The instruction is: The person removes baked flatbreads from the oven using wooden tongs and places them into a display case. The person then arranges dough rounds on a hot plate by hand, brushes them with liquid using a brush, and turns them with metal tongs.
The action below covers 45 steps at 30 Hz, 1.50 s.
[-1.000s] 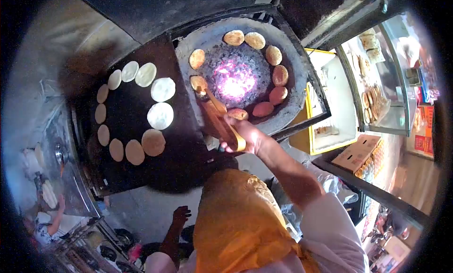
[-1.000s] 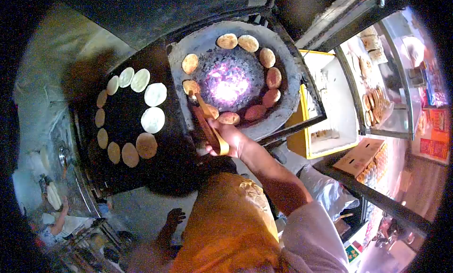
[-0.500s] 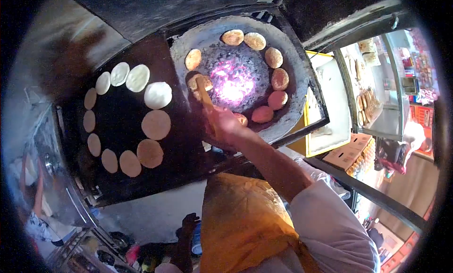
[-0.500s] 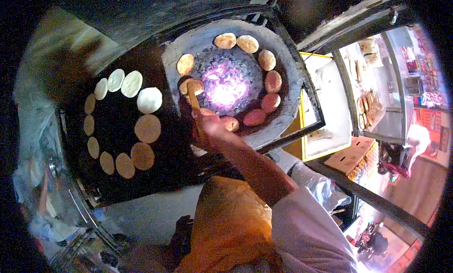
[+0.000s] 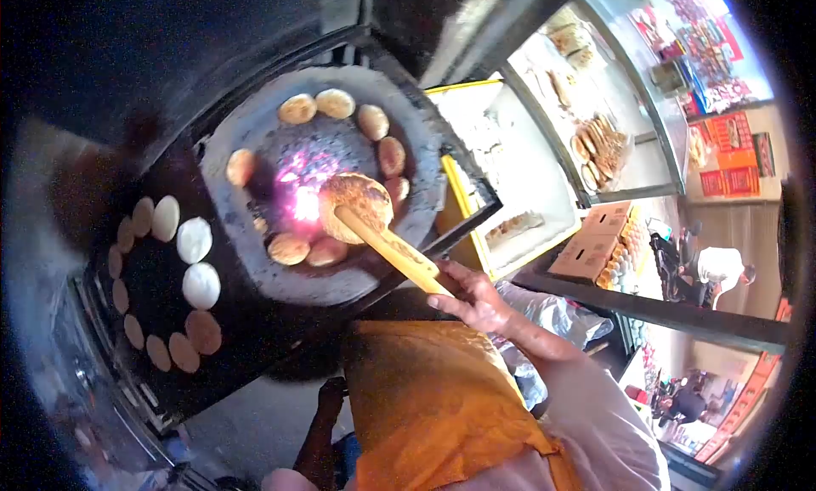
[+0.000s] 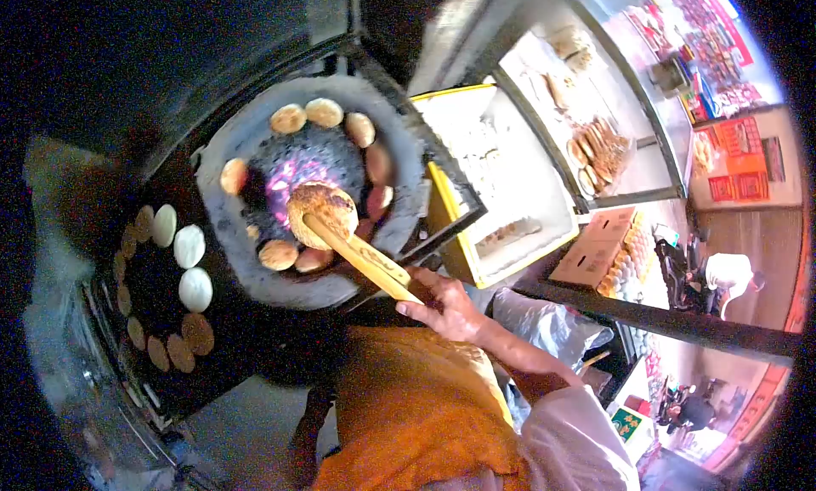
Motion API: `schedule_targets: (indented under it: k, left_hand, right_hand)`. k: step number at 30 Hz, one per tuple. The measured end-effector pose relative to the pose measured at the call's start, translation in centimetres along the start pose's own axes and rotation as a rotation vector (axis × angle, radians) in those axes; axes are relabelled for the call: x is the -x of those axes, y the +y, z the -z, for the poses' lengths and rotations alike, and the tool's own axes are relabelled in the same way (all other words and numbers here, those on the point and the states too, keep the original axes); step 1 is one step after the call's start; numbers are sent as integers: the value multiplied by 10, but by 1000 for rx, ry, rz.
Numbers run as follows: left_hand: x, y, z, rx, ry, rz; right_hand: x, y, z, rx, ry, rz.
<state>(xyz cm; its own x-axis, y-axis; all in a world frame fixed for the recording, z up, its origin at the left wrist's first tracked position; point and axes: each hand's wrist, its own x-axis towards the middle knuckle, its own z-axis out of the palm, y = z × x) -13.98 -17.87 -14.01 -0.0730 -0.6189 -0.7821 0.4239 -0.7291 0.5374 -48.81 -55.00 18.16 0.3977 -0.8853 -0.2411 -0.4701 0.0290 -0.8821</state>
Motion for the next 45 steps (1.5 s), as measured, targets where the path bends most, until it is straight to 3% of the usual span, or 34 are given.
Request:
schedule_targets:
  k: [1,3,4,5,7,8,10,13,15,17,23,26,29,31,35,37,39,42,45]
  left_hand:
    - [-7,8,-17,-17,-16,-2]
    - [-26,21,-55,-411,217,271]
    - [-13,72,-119,-303,263,331]
    - [-3,108,-177,-328,252,325]
    - [8,145,-269,-435,455,479]
    - [10,122,-279,-455,465,475]
    - [14,73,-274,-511,277,321]
    - [15,90,-335,-609,192,400]
    - [12,75,-339,-631,222,379]
    - [7,85,-360,-380,309,360]
    - [9,92,-388,-449,424,314]
    - [15,90,-392,-445,423,400]
    - [19,79,-397,-495,447,421]
    - [20,77,-407,-493,428,428]
    - [17,64,-418,-608,367,380]
    - [17,60,-418,-562,370,350]
    - [21,58,-427,-501,380,331]
    - [28,57,-445,-401,521,490]
    - [42,25,-419,-265,451,471]
  right_hand:
    - [12,10,19,-22,5,0]
    - [34,31,56,-274,4,-170]
    - [42,52,77,-431,-21,-334]
    - [49,84,88,-725,56,-361]
    - [51,111,144,-955,141,-489]
    - [49,121,175,-936,217,-566]
    - [45,165,230,-887,341,-585]
    - [28,211,308,-886,435,-587]
    - [18,242,352,-1015,404,-580]
    - [4,274,384,-987,409,-613]
    - [-4,320,416,-1126,408,-665]
    - [18,301,409,-1254,383,-683]
    - [42,259,402,-1194,222,-707]
    - [27,263,409,-1081,281,-659]
    - [-73,308,481,-474,692,-714]
    - [-135,385,513,-715,848,-687]
    - [-164,379,538,-450,949,-786]
    - [-181,352,544,-447,878,-747]
    - [-221,415,544,-358,795,-671]
